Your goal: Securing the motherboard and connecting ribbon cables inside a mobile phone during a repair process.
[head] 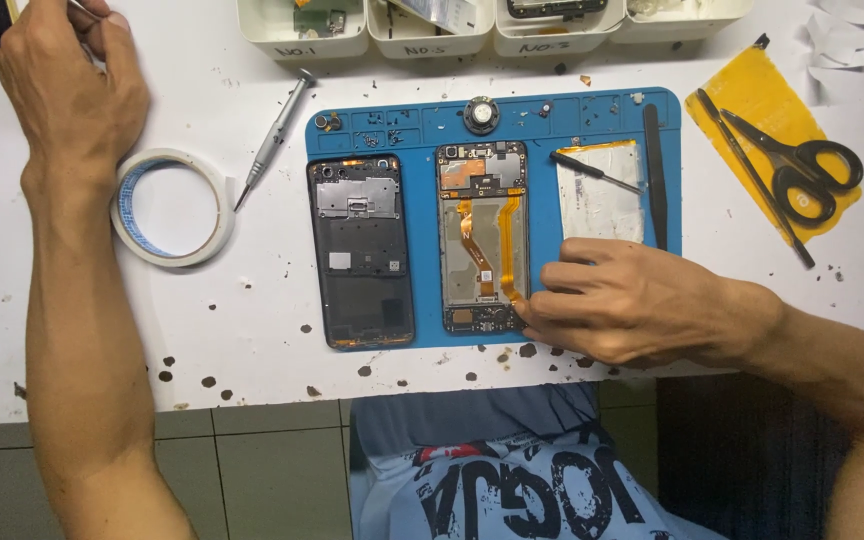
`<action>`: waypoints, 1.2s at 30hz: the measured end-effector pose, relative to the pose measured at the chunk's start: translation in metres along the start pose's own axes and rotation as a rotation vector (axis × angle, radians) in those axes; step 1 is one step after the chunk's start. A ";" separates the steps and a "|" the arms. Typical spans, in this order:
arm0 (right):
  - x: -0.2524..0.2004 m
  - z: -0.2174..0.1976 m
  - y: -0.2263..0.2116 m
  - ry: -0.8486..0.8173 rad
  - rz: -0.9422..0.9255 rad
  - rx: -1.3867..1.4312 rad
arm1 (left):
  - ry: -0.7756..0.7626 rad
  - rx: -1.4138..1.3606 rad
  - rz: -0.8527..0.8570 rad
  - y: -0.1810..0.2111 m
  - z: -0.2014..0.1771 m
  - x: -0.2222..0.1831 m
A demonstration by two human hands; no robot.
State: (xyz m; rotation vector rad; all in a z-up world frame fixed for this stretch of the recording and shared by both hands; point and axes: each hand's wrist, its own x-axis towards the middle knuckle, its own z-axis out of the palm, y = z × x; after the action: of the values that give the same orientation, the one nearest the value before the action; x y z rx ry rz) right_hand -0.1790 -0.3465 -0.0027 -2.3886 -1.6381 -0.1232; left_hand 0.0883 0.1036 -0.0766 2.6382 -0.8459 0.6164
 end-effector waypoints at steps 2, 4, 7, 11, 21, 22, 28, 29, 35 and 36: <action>0.000 -0.003 -0.001 -0.024 -0.001 -0.005 | 0.007 0.001 0.004 0.001 0.000 0.001; 0.001 -0.004 -0.003 -0.047 -0.003 -0.010 | 0.013 0.004 0.009 0.001 0.000 0.001; 0.000 -0.002 -0.006 -0.086 0.012 -0.035 | 0.026 0.020 0.016 0.002 -0.001 0.001; -0.002 -0.002 -0.006 -0.080 0.021 -0.054 | -0.003 -0.007 -0.010 0.002 0.000 0.001; -0.008 0.002 0.004 -0.049 -0.025 -0.056 | 0.006 0.016 0.009 0.000 0.000 0.000; -0.007 0.002 0.002 -0.050 -0.027 -0.055 | 0.006 0.016 0.007 -0.003 0.002 -0.001; -0.007 0.003 -0.001 -0.108 0.037 -0.033 | 0.009 0.065 0.001 -0.013 0.009 -0.007; -0.007 0.003 0.000 -0.107 0.040 -0.020 | 0.006 0.067 -0.003 -0.014 0.009 -0.007; -0.004 0.006 0.003 -0.046 0.039 0.035 | -0.003 0.069 -0.003 -0.011 0.008 -0.005; -0.002 0.004 0.003 -0.018 0.025 0.021 | -0.009 0.058 -0.008 -0.009 0.006 -0.004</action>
State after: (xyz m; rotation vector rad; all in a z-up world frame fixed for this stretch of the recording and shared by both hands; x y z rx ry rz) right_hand -0.1771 -0.3479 -0.0078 -2.4008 -1.6080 -0.0804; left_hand 0.0926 0.1106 -0.0854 2.6969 -0.8321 0.6364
